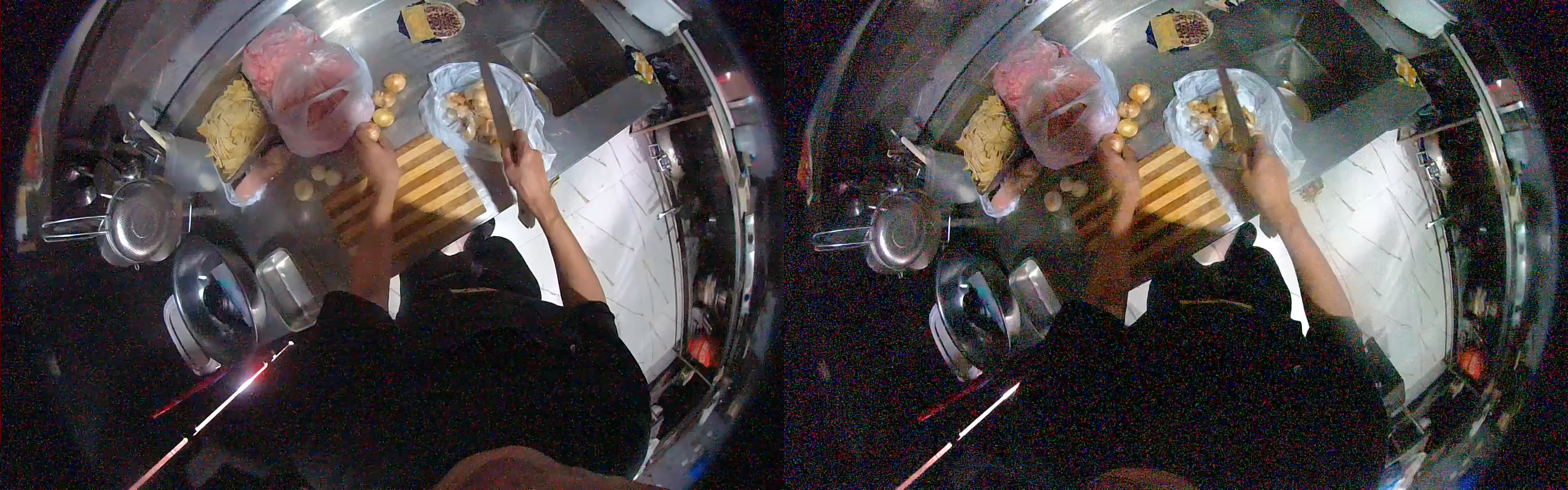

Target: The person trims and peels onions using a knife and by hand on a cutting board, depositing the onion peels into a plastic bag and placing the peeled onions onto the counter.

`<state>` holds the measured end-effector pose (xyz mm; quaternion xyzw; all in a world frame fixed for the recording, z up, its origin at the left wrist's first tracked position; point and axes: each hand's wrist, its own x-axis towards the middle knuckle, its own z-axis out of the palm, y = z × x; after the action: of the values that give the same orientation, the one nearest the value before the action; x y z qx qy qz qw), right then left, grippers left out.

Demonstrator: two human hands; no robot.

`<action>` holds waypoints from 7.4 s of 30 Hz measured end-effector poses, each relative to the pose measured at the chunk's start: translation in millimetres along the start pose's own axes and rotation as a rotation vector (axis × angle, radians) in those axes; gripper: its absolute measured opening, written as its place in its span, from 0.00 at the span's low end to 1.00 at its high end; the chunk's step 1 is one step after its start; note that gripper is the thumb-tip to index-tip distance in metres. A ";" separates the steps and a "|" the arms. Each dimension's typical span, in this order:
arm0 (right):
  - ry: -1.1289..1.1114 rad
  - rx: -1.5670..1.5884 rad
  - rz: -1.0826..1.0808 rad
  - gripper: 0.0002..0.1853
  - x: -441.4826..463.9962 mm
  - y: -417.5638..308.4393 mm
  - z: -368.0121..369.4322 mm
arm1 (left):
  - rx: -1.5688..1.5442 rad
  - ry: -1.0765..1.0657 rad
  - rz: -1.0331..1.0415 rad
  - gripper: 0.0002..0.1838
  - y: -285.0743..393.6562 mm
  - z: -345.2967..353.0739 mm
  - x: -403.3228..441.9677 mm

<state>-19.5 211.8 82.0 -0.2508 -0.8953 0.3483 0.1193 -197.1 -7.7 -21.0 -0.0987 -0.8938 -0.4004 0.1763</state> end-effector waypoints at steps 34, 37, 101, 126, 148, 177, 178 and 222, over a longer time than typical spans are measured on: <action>-0.237 -0.032 -0.077 0.11 -143.0 -33.7 65.4 | -0.514 -0.368 0.054 0.19 39.0 -68.7 -98.2; -0.288 -0.061 -0.039 0.10 -142.4 -32.2 65.4 | -0.491 -0.382 0.039 0.20 46.7 -74.0 -97.2; -0.475 -0.235 0.062 0.16 -131.5 -56.9 45.0 | -0.296 -0.235 0.828 0.17 26.5 -72.8 -81.8; -0.374 -0.140 0.059 0.17 -98.1 -43.5 49.7 | -0.280 -0.508 0.331 0.16 36.3 -91.6 -78.9; -0.442 -0.053 0.133 0.17 -128.7 -61.3 70.1 | -0.339 -0.474 0.157 0.20 35.6 -87.1 -77.9; -0.440 -0.047 0.192 0.13 -121.0 -64.8 93.2 | -0.632 -0.316 0.043 0.18 -1.5 -48.3 -89.1; -0.440 -0.057 0.203 0.13 -119.3 -66.0 95.8 | -0.542 -0.296 0.084 0.18 -1.2 -48.8 -90.6; 0.000 0.161 -0.034 0.32 -18.7 -59.3 -18.4 | -1.229 -0.714 -0.576 0.12 169.2 -3.7 -15.2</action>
<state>-18.2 174.7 135.2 -0.2253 -0.8684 0.4173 0.1451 -128.6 100.6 90.5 -0.0654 -0.5035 -0.7995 -0.3210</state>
